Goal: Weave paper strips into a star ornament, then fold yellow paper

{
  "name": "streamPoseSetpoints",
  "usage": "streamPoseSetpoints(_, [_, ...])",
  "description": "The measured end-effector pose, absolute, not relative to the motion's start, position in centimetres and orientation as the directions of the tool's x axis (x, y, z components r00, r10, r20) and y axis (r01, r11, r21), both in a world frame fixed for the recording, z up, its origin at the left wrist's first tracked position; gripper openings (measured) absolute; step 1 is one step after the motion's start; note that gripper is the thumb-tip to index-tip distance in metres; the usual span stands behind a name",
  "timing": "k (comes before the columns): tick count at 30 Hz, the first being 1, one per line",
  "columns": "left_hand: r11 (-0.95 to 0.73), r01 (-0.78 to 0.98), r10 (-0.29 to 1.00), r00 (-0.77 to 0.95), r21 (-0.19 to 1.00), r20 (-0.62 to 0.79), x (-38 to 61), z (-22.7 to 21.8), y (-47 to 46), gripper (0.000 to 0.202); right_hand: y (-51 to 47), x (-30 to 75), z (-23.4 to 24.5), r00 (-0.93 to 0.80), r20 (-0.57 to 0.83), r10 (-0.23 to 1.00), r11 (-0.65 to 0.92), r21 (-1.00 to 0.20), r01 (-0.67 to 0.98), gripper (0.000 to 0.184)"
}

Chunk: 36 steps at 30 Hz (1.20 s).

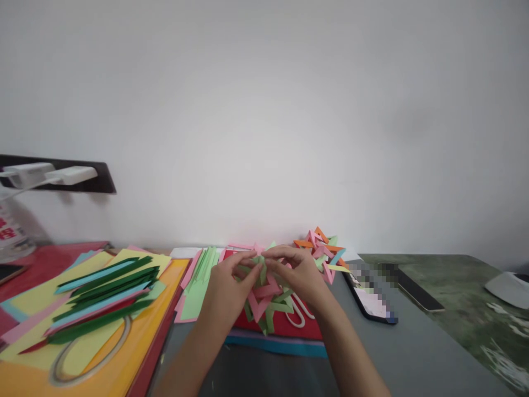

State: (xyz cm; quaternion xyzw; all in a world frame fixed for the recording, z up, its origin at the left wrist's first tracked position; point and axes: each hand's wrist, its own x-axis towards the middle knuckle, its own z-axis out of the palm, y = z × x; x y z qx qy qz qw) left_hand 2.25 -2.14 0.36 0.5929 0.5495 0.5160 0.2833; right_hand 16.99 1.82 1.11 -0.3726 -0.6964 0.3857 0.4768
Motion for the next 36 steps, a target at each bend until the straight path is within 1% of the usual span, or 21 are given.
streamPoseSetpoints(5, [-0.21,0.303,0.962,-0.105,0.93,0.251,2.2,0.5,-2.2,0.031,1.7,17.0,1.3,-0.275,0.372,0.887,0.43,-0.883,0.191,0.013])
streamPoseSetpoints(10, [-0.196,0.27,0.965,-0.119,0.943,0.235,2.2,0.7,-2.3,0.028,1.5,16.9,1.5,-0.255,0.383,0.888,0.439,-0.87,0.225,0.013])
streamPoseSetpoints(13, [-0.177,0.288,0.966,-0.133,0.941,0.223,2.3,0.9,-2.3,0.028,1.3,16.9,1.7,-0.273,0.384,0.882,0.446,-0.867,0.222,0.014])
streamPoseSetpoints(16, [-0.197,0.338,0.959,-0.126,0.92,0.252,2.3,0.9,-2.4,0.027,1.2,16.8,1.8,-0.261,0.385,0.885,0.444,-0.866,0.23,0.013])
streamPoseSetpoints(18, [-0.225,0.355,0.954,-0.111,0.908,0.28,2.2,0.9,-2.5,0.027,1.1,16.8,1.9,-0.245,0.389,0.888,0.443,-0.868,0.226,0.012])
streamPoseSetpoints(20, [-0.243,0.333,0.954,-0.089,0.911,0.286,2.1,0.8,-2.4,0.027,1.0,16.7,1.9,-0.238,0.393,0.888,0.442,-0.872,0.211,0.012])
streamPoseSetpoints(24, [-0.207,0.267,0.972,-0.055,0.941,0.229,1.8,0.9,-2.2,0.028,1.0,16.7,1.9,-0.233,0.408,0.883,0.454,-0.869,0.197,0.013])
streamPoseSetpoints(26, [-0.202,0.253,0.973,-0.055,0.946,0.223,1.7,0.9,-2.1,0.027,0.9,16.6,1.9,-0.232,0.424,0.876,0.468,-0.863,0.191,0.014])
streamPoseSetpoints(29, [-0.201,0.247,0.972,-0.068,0.948,0.224,1.6,0.8,-2.0,0.027,0.9,16.6,2.0,-0.266,0.429,0.863,0.481,-0.859,0.175,0.015])
streamPoseSetpoints(36, [-0.192,0.274,0.973,-0.07,0.942,0.218,1.7,0.9,-2.2,0.024,1.1,17.2,2.2,-0.331,0.386,0.861,0.453,-0.878,0.153,0.012])
